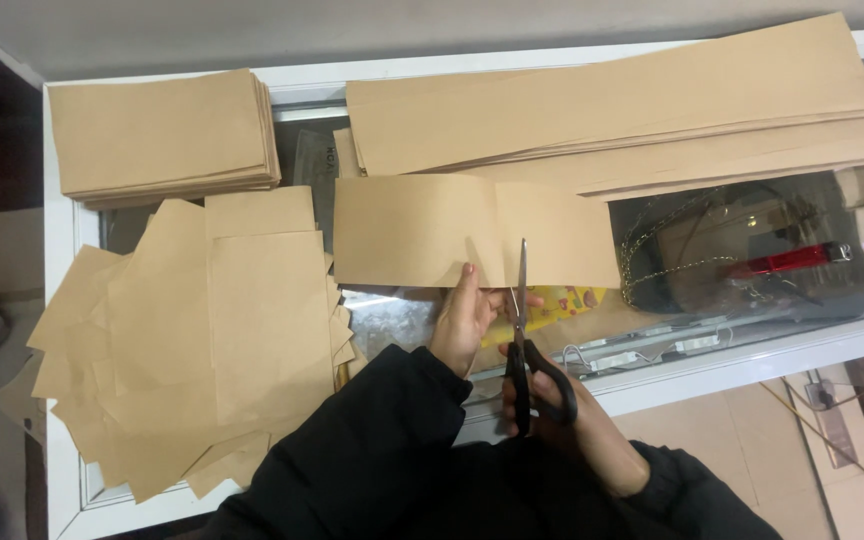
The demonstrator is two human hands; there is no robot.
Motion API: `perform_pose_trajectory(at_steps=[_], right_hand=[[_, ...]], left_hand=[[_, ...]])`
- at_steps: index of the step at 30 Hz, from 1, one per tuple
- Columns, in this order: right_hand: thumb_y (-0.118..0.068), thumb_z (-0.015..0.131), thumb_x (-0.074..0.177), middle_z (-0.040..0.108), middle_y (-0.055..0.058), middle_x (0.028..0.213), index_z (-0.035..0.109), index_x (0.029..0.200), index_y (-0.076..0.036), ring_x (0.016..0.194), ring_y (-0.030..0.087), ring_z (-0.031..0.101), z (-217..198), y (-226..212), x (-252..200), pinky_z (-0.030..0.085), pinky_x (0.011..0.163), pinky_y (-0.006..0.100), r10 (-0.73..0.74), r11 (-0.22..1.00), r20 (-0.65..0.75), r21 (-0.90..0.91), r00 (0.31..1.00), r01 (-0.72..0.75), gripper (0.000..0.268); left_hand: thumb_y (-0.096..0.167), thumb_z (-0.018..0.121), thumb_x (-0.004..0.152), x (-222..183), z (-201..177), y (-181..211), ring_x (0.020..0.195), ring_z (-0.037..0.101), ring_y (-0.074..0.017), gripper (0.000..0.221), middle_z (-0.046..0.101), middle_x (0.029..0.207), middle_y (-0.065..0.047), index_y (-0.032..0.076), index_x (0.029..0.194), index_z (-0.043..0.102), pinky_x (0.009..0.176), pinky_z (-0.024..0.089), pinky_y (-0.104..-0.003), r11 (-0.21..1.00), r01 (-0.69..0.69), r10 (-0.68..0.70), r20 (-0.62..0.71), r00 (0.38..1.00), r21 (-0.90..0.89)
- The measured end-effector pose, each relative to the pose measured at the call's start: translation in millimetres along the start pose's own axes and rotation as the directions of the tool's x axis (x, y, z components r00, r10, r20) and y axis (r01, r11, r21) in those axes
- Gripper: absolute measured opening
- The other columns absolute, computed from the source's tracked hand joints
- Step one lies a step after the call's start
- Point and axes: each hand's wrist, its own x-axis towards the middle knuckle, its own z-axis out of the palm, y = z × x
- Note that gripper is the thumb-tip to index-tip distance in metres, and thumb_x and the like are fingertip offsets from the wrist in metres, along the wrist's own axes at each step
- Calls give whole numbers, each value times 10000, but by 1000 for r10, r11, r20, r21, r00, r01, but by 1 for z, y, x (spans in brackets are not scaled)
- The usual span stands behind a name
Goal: Cutting and folding brown paper strips to create small bags or envelopes
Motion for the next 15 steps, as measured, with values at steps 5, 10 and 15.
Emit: perform_pose_trajectory(at_steps=[5, 10, 15], right_hand=[[-411, 662, 881, 570, 109, 987, 566, 1465, -76, 860, 244, 568, 3, -4, 6, 493, 746, 401, 11, 1000, -21, -28, 1000, -12, 680], [-362, 650, 937, 615, 141, 974, 563, 1359, -25, 854, 235, 575, -8, 7, 17, 483, 706, 394, -33, 999, -1, 30, 999, 33, 547], [-370, 659, 945, 594, 124, 943, 561, 1297, -22, 794, 217, 552, -1, 2, 16, 463, 685, 381, -66, 997, 39, 51, 997, 64, 504]], left_hand=[[648, 189, 1050, -2, 2, 4, 932, 714, -290, 833, 778, 1049, -251, -22, 1216, 655, 896, 541, -415, 1000, 15, -16, 14, 1000, 18], [674, 180, 1044, -1, 1, 1, 1028, 709, -291, 918, 785, 1035, -215, -38, 1003, 760, 966, 540, -396, 997, 55, -56, 7, 998, 55], [623, 183, 1064, -14, 12, 20, 1060, 719, -309, 877, 781, 1042, -222, -43, 1001, 750, 993, 548, -413, 992, 69, -66, -26, 997, 104]])
